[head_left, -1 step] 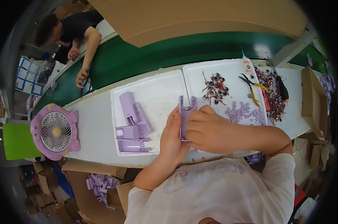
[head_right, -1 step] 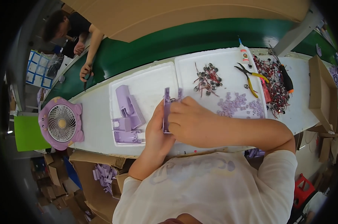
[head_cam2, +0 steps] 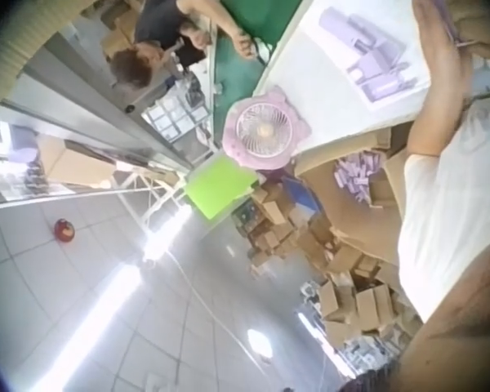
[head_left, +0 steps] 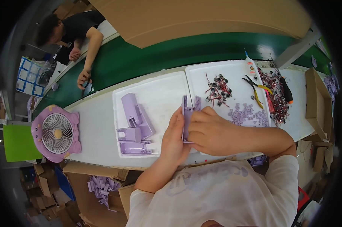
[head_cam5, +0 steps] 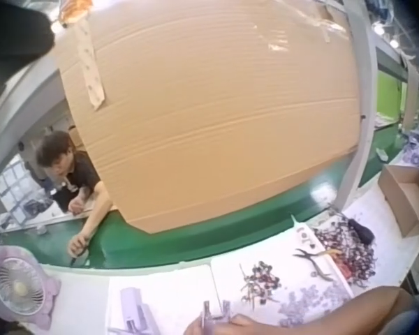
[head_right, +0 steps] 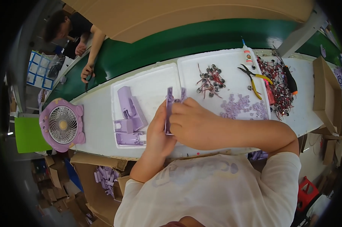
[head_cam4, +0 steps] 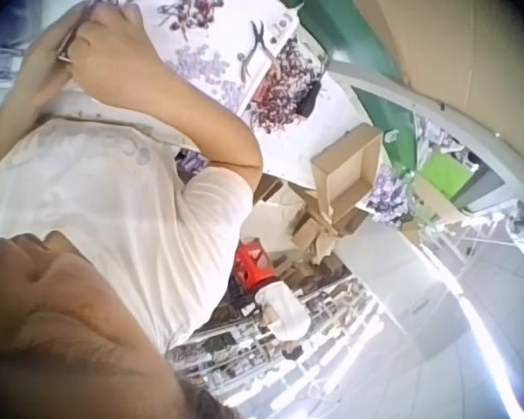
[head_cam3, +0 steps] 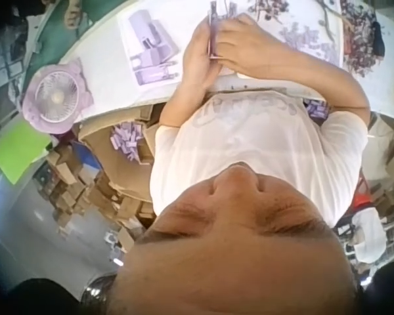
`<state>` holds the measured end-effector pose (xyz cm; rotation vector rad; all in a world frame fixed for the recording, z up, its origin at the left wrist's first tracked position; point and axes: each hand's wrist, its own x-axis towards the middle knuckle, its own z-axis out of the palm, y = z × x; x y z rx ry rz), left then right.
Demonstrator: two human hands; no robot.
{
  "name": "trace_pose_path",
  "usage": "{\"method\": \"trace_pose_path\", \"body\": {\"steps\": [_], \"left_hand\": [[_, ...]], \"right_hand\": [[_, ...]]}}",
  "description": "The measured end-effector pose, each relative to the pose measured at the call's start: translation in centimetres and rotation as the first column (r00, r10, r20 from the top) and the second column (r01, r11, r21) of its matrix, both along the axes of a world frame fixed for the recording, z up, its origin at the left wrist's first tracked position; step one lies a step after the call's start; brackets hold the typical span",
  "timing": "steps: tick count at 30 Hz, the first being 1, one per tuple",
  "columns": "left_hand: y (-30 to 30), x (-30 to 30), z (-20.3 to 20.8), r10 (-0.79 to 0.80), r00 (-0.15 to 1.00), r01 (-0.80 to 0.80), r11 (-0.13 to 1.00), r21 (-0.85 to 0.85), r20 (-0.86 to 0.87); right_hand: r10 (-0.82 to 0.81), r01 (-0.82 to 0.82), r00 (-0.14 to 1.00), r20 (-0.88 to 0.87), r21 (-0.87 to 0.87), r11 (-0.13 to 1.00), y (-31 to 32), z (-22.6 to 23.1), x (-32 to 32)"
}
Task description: The person assembles electronic components by applying glue from a bottle to plastic housings, then installing wired internal parts into the housings by hand.
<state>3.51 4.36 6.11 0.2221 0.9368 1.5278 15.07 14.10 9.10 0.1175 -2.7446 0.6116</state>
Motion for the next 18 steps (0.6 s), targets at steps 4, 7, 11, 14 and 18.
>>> {"method": "trace_pose_path", "body": {"steps": [4,7,11,14,18], "left_hand": [[-0.9,-5.8,1.4,-0.067,0.405,0.133,0.991,-0.014,-0.912],[-1.4,-9.8,2.2,-0.187,-0.597,-0.233,0.971,-0.054,-0.781],[-1.0,-12.2,2.0,-0.519,-0.438,-0.394,0.845,-0.362,-0.734],[-0.5,-12.2,2.0,-0.59,-0.261,-0.361,0.794,-0.489,-0.764],[0.4,-12.3,2.0,-0.595,-0.148,-0.336,0.782,-0.525,-0.79]], "right_hand": [[-0.227,0.2,0.968,-0.106,-0.224,0.954,5.0,0.6,-0.8],[-0.421,0.41,0.898,-0.129,-0.102,0.906,12.2,-1.4,-1.9],[-0.675,0.67,0.737,-0.004,0.134,0.73,19.3,-4.9,-1.4],[-0.742,0.721,0.667,-0.07,0.313,0.619,20.4,-6.7,-0.7],[-0.576,0.584,0.811,-0.099,0.15,0.798,15.9,-4.6,-0.1]]}}
